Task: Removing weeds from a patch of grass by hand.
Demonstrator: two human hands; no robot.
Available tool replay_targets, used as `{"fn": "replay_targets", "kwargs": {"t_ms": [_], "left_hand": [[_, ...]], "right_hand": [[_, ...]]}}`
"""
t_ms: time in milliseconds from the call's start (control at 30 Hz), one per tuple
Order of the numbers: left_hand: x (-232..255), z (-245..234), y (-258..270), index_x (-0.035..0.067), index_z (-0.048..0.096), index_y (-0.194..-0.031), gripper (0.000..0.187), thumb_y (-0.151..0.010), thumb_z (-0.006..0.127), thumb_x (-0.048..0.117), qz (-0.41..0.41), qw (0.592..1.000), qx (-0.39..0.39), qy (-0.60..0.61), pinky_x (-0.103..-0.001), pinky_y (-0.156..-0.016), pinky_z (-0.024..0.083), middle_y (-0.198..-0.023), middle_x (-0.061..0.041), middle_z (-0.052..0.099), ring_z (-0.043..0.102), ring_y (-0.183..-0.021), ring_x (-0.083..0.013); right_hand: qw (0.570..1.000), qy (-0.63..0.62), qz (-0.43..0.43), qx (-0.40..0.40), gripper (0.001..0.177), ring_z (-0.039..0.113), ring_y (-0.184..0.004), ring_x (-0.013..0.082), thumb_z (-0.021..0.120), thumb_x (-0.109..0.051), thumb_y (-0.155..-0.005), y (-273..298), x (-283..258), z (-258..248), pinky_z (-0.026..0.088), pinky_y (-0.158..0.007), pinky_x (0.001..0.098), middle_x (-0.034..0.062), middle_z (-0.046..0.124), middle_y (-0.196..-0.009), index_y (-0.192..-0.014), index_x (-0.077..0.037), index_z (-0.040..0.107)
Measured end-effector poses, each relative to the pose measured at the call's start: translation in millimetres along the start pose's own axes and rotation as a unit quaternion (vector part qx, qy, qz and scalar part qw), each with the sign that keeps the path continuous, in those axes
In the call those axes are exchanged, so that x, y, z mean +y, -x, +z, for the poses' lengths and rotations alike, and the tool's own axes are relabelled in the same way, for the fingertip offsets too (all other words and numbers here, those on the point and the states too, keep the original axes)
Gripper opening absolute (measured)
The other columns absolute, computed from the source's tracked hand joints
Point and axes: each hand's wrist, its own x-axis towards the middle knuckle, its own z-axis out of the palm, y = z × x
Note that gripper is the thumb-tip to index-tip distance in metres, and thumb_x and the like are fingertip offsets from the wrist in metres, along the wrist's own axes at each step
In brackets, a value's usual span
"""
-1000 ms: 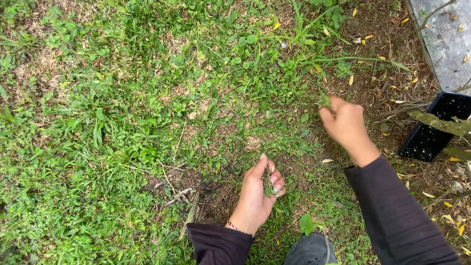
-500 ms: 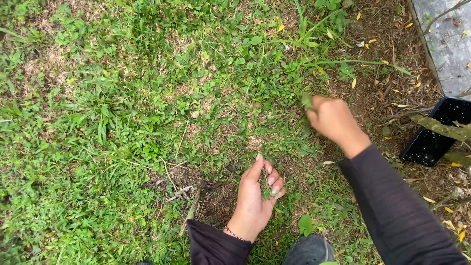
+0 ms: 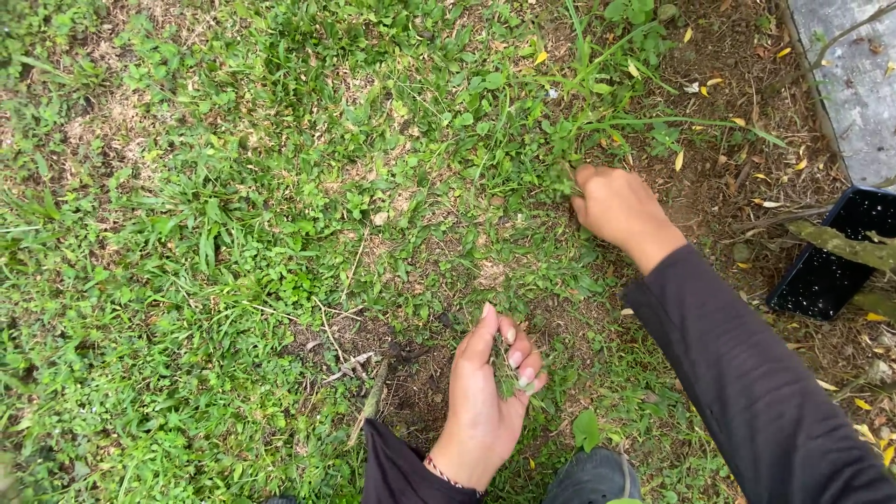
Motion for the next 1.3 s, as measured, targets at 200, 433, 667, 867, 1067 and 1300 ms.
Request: {"fn": "replay_targets", "kwargs": {"t_ms": [200,433,667,867,1067,1300], "left_hand": [[0,0,-3,0.010,0.049,-0.085,0.033,-0.108,0.046,0.034,0.010,1.000,0.003,0.016,-0.028,-0.049,0.035,-0.062,0.001,0.042,0.043,-0.052,-0.0116],[-28,6,7,0.010,0.052,-0.079,0.040,-0.108,0.049,0.037,0.004,1.000,-0.011,0.015,-0.024,-0.045,0.038,-0.057,0.001,0.046,0.045,-0.047,-0.0101],[-56,-8,0,0.009,0.050,-0.086,0.037,-0.113,0.039,0.031,-0.077,0.997,0.020,-0.016,-0.027,-0.048,0.041,-0.062,0.000,0.043,0.044,-0.049,-0.0115],[-30,-38,-40,0.011,0.052,-0.085,0.033,-0.108,0.046,0.033,-0.015,1.000,0.009,0.013,-0.028,-0.048,0.043,-0.063,0.001,0.049,0.048,-0.050,-0.0117],[-19,-28,-55,0.009,0.058,-0.104,0.025,-0.106,0.043,0.029,0.010,0.999,0.040,-0.022,-0.032,-0.066,0.047,-0.087,-0.005,0.058,0.055,-0.072,-0.0159],[-5,4,-45,0.006,0.060,-0.129,0.065,-0.096,0.041,0.059,-0.072,0.994,0.060,0.048,-0.041,-0.087,0.051,-0.123,-0.016,0.062,0.061,-0.111,-0.0267]], "right_hand": [[0.983,-0.146,0.003,0.112,0.016,0.061,-0.053,0.0194,0.058,0.002,-0.094,23,22,7,0.057,-0.047,0.0304,0.0199,0.069,-0.080,-0.079,0.003,0.060],[0.996,-0.067,-0.012,0.065,0.023,0.067,-0.051,0.0200,0.056,-0.015,-0.104,0,-11,-24,0.063,-0.049,0.0270,0.0198,0.071,-0.079,-0.102,0.006,0.067],[0.989,0.127,-0.062,0.037,0.021,0.071,-0.058,0.0276,0.059,-0.018,-0.093,-20,-11,18,0.063,-0.051,0.0354,0.0165,0.071,-0.079,-0.099,0.003,0.061],[0.997,-0.046,-0.052,0.036,0.014,0.065,-0.052,0.0173,0.060,-0.007,-0.096,14,-19,15,0.062,-0.047,0.0253,0.0151,0.068,-0.076,-0.088,0.004,0.064],[0.956,-0.193,-0.175,0.133,0.019,0.068,-0.051,0.0162,0.068,-0.006,-0.082,85,-71,14,0.060,-0.043,0.0226,0.0186,0.074,-0.098,-0.100,0.001,0.071],[0.956,-0.091,-0.188,0.205,0.031,0.043,-0.120,0.0322,0.072,-0.035,-0.079,112,-106,36,0.033,-0.095,0.0457,0.0129,0.054,-0.123,-0.089,-0.005,0.067]]}}
